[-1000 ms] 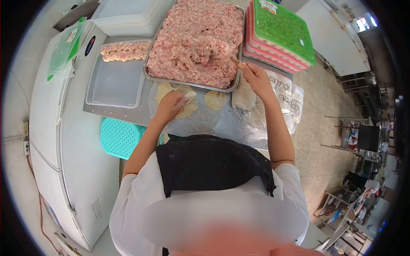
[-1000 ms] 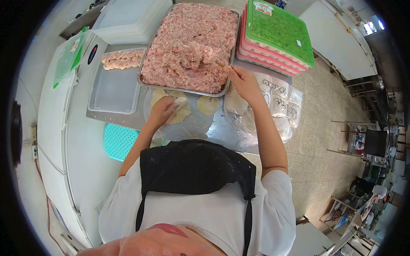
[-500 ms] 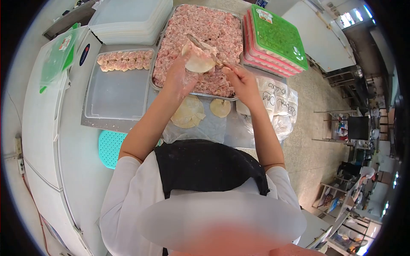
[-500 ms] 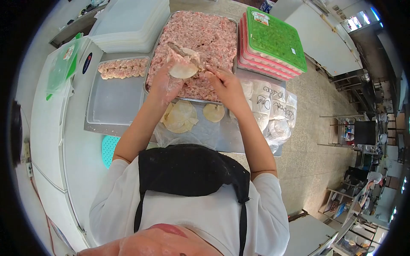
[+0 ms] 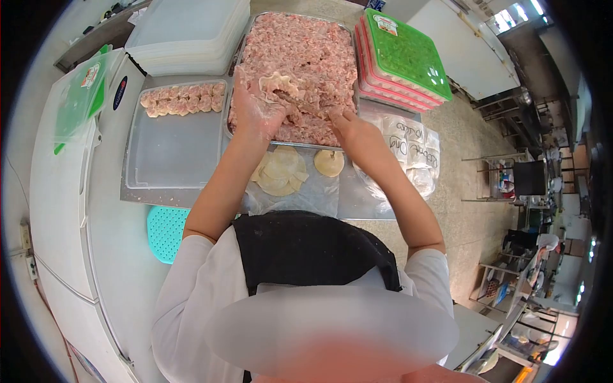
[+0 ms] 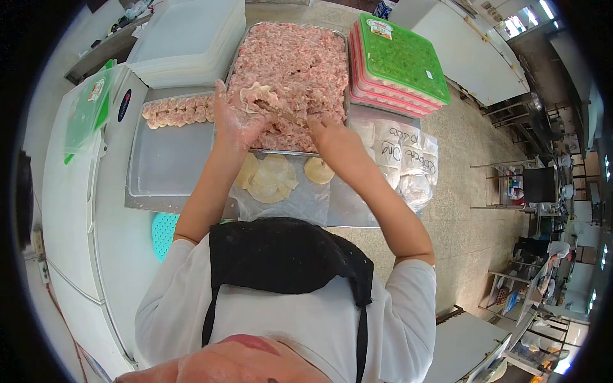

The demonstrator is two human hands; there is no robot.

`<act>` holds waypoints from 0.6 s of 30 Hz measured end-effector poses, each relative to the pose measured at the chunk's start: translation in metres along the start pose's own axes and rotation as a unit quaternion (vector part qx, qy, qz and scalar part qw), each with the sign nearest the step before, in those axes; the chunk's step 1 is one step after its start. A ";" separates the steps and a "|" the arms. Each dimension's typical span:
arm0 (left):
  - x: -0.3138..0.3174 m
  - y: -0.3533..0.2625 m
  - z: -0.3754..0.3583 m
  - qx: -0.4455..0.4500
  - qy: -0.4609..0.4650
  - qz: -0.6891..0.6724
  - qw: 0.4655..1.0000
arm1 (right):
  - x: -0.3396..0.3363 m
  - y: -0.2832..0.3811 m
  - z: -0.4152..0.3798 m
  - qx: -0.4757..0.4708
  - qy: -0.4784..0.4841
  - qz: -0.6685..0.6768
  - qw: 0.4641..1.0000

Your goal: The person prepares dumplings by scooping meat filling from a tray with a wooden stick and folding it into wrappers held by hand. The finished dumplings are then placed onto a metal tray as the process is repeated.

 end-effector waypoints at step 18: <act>-0.047 -0.029 0.002 0.071 0.041 0.288 0.954 | 0.057 -0.072 0.010 -0.066 0.071 -0.152 0.984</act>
Point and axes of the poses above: each hand's wrist, its own z-axis towards the middle knuckle, its own x-axis out of the palm, y = z × x, the point moved 3 cm from there along z, towards the middle knuckle, and after that the axes turned 12 degrees about -z, right-handed, at the moved point
